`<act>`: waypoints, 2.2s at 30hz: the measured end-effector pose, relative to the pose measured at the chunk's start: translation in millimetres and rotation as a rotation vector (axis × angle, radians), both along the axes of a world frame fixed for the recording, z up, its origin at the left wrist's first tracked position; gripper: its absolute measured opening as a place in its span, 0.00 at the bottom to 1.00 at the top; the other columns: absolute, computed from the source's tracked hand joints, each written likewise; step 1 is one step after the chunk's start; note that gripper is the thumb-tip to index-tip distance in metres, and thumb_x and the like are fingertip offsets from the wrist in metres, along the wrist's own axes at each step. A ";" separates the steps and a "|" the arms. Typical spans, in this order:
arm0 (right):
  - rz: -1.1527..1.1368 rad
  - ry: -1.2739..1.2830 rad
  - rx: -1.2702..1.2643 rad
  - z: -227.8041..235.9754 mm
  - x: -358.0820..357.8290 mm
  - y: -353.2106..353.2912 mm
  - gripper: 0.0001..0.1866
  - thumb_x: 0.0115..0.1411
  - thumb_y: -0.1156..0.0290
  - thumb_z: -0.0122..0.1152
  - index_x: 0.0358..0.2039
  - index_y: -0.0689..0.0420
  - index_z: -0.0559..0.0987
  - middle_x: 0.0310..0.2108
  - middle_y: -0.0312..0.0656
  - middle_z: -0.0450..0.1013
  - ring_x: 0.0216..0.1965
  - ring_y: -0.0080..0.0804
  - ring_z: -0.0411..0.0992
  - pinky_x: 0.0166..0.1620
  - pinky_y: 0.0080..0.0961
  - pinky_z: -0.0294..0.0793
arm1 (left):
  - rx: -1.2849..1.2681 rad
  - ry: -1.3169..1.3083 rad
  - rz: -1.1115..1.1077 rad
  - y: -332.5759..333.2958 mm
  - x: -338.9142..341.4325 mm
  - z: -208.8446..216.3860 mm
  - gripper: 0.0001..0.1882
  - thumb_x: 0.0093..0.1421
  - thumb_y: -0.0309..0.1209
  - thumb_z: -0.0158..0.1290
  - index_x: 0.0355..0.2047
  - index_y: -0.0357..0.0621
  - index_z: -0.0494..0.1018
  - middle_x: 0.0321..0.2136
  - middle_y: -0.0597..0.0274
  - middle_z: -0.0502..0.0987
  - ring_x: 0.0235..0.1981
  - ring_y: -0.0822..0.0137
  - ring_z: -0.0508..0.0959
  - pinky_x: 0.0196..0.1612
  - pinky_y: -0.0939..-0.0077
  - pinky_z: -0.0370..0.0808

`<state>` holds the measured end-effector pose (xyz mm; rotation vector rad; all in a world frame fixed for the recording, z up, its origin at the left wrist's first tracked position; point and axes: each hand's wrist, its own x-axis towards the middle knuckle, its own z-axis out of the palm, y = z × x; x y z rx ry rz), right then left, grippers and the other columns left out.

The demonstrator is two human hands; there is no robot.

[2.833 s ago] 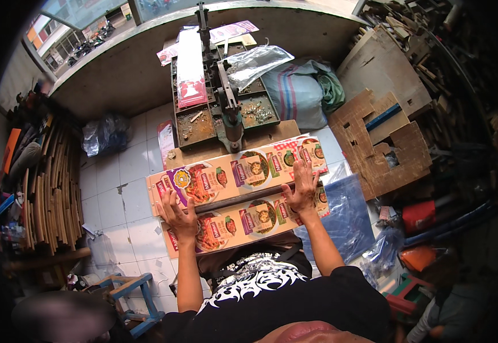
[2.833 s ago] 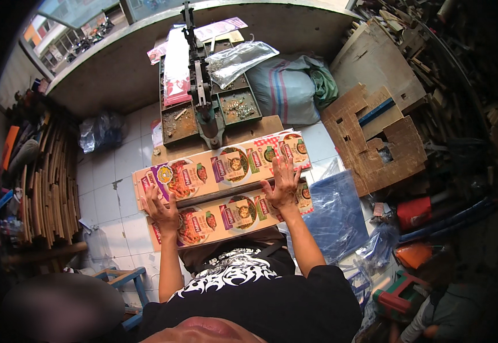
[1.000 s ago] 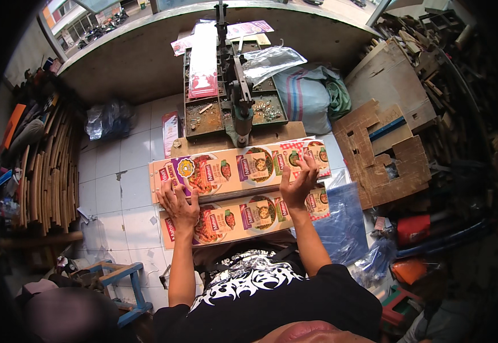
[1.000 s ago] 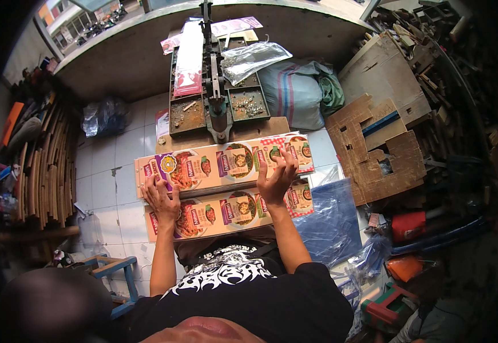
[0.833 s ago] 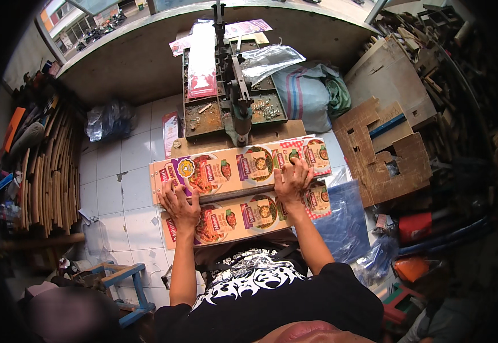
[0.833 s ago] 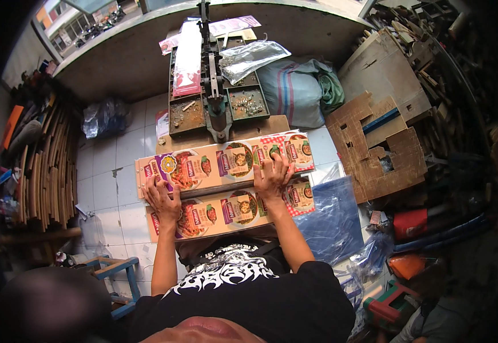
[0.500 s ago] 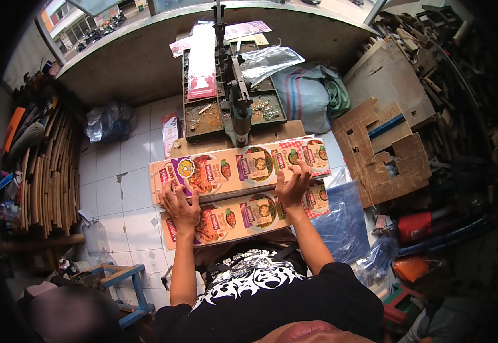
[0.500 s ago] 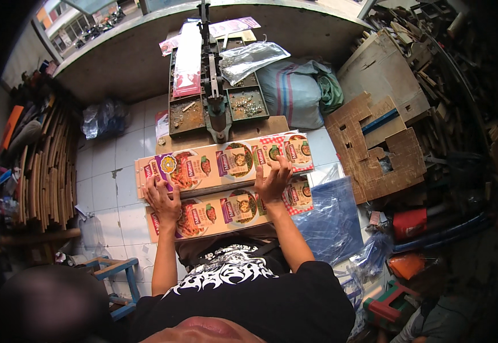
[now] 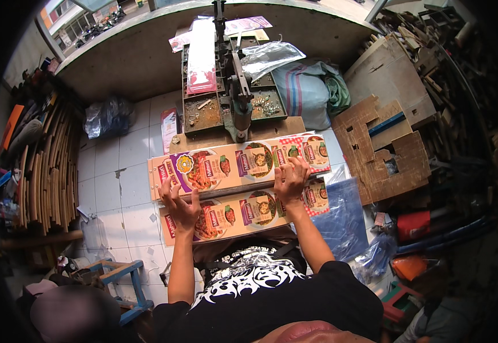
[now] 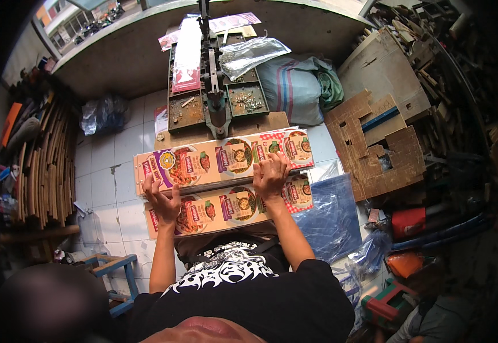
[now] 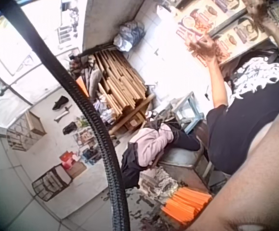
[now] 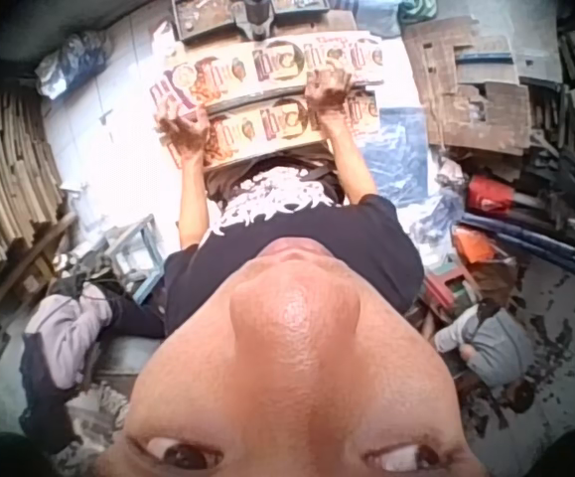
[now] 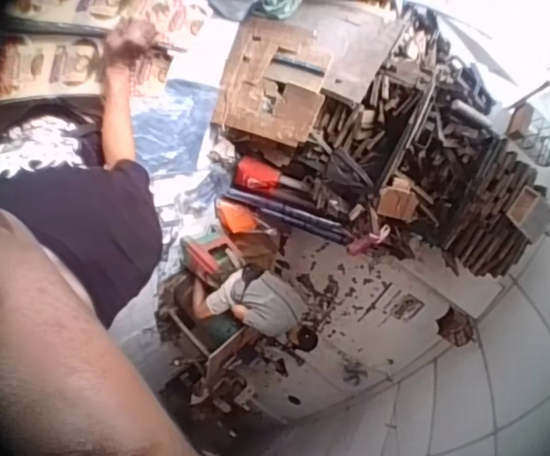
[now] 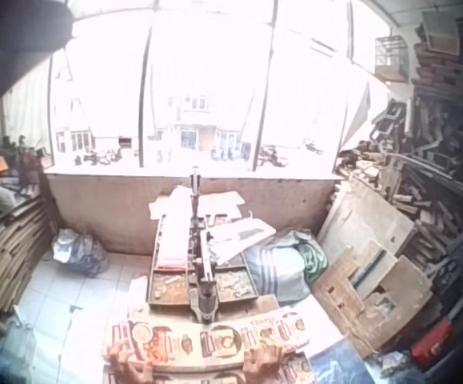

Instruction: The person attaches metallic eyelets to cardboard sheets using a manual punch machine. They retrieve eyelets from a plastic bag, place them into the machine, and punch them into the corners of the food product cardboard sheets.

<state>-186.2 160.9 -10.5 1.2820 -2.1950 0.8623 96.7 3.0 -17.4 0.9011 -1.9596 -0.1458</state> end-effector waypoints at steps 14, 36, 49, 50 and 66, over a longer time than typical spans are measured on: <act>-0.005 -0.025 -0.177 -15.1 -0.8 5.0 0.14 0.55 0.65 0.64 0.38 0.56 0.72 0.49 0.50 0.67 0.54 0.50 0.63 0.58 0.49 0.59 | 0.139 -0.326 0.195 4.1 -2.9 8.4 0.21 0.58 0.47 0.57 0.44 0.46 0.70 0.61 0.46 0.60 0.66 0.45 0.55 0.67 0.35 0.40; 0.013 -0.031 -0.036 -14.0 -4.5 3.0 0.14 0.58 0.58 0.62 0.34 0.56 0.74 0.46 0.48 0.69 0.53 0.52 0.64 0.58 0.50 0.59 | 0.086 -0.226 0.148 4.6 0.0 1.9 0.21 0.58 0.46 0.56 0.42 0.46 0.67 0.60 0.46 0.61 0.67 0.46 0.55 0.67 0.36 0.39; -0.040 -0.067 -0.090 -10.2 -7.8 -3.8 0.09 0.57 0.64 0.62 0.28 0.55 0.76 0.40 0.45 0.71 0.49 0.48 0.67 0.59 0.48 0.59 | 0.047 -0.239 0.152 2.9 -3.2 3.7 0.23 0.57 0.43 0.58 0.47 0.47 0.64 0.59 0.47 0.62 0.65 0.46 0.59 0.67 0.36 0.42; -0.039 -0.067 -0.089 -10.0 -7.1 -3.8 0.09 0.57 0.64 0.62 0.28 0.55 0.76 0.40 0.45 0.71 0.49 0.48 0.67 0.59 0.48 0.59 | 0.035 -0.195 0.138 3.1 -2.0 0.8 0.24 0.57 0.42 0.59 0.48 0.47 0.63 0.59 0.47 0.62 0.64 0.46 0.59 0.67 0.36 0.43; -0.037 -0.081 -0.153 -13.1 -5.4 -1.9 0.08 0.56 0.65 0.62 0.29 0.55 0.75 0.40 0.45 0.72 0.47 0.47 0.68 0.57 0.47 0.61 | 0.102 -0.305 0.132 7.5 -3.2 13.4 0.22 0.56 0.42 0.60 0.44 0.45 0.66 0.57 0.47 0.63 0.64 0.46 0.60 0.67 0.36 0.45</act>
